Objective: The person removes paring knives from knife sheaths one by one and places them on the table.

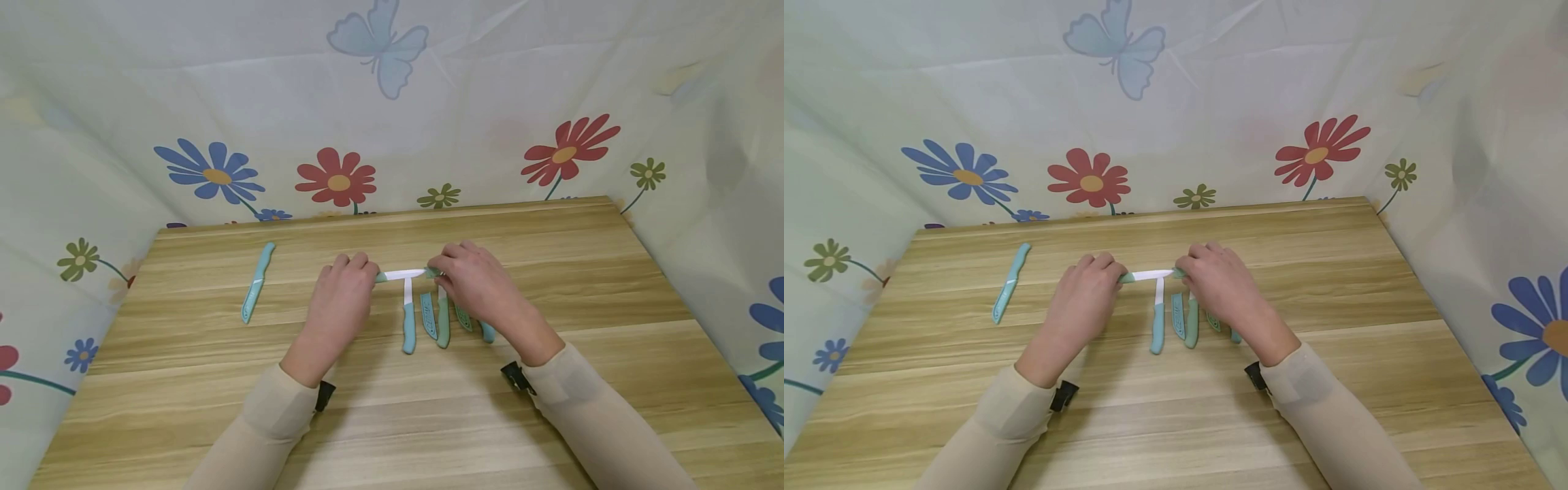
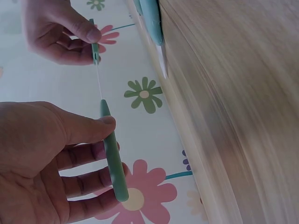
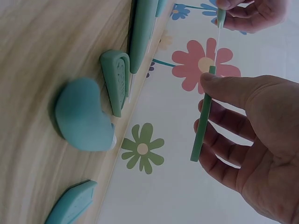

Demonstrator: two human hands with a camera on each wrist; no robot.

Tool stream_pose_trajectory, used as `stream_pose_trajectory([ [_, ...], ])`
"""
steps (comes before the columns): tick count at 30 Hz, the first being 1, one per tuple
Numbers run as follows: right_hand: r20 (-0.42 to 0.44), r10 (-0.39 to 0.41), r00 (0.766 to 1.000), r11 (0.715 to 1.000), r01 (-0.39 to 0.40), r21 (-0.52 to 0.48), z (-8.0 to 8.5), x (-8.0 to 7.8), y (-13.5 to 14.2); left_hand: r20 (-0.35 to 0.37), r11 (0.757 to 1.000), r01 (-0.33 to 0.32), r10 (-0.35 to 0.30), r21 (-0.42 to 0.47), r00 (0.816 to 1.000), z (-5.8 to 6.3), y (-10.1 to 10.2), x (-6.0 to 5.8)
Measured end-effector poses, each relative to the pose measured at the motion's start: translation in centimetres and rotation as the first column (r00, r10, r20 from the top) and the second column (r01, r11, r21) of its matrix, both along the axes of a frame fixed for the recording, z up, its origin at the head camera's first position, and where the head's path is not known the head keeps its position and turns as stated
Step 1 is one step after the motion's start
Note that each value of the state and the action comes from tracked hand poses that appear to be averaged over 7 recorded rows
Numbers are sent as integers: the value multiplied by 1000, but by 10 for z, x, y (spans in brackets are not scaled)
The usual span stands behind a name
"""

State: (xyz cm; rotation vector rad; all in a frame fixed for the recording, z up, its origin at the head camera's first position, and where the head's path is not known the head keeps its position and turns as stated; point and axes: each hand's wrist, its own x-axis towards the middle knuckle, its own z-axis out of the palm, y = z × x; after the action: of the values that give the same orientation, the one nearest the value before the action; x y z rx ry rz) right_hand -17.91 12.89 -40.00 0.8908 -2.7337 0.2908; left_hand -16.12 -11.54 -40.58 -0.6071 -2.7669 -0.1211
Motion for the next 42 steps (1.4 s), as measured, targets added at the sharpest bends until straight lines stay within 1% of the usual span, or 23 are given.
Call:
stream_pose_trajectory([
  [16,8,-20,1000,1000,20,-4,0,1,0,32,999,-45,44,31,999,2,-5,-1],
  [25,28,-22,999,1000,22,-10,1,0,-3,67,997,-65,61,50,996,2,-11,0],
  [28,42,-21,999,1000,22,-3,3,-1,-5,77,996,-75,71,50,994,2,-14,-1],
  [34,71,-41,997,998,38,42,6,-4,-13,98,993,-102,96,62,991,1,-17,0],
  [42,118,-63,991,997,57,55,8,-9,-26,97,989,-133,126,65,987,-1,-19,1],
])
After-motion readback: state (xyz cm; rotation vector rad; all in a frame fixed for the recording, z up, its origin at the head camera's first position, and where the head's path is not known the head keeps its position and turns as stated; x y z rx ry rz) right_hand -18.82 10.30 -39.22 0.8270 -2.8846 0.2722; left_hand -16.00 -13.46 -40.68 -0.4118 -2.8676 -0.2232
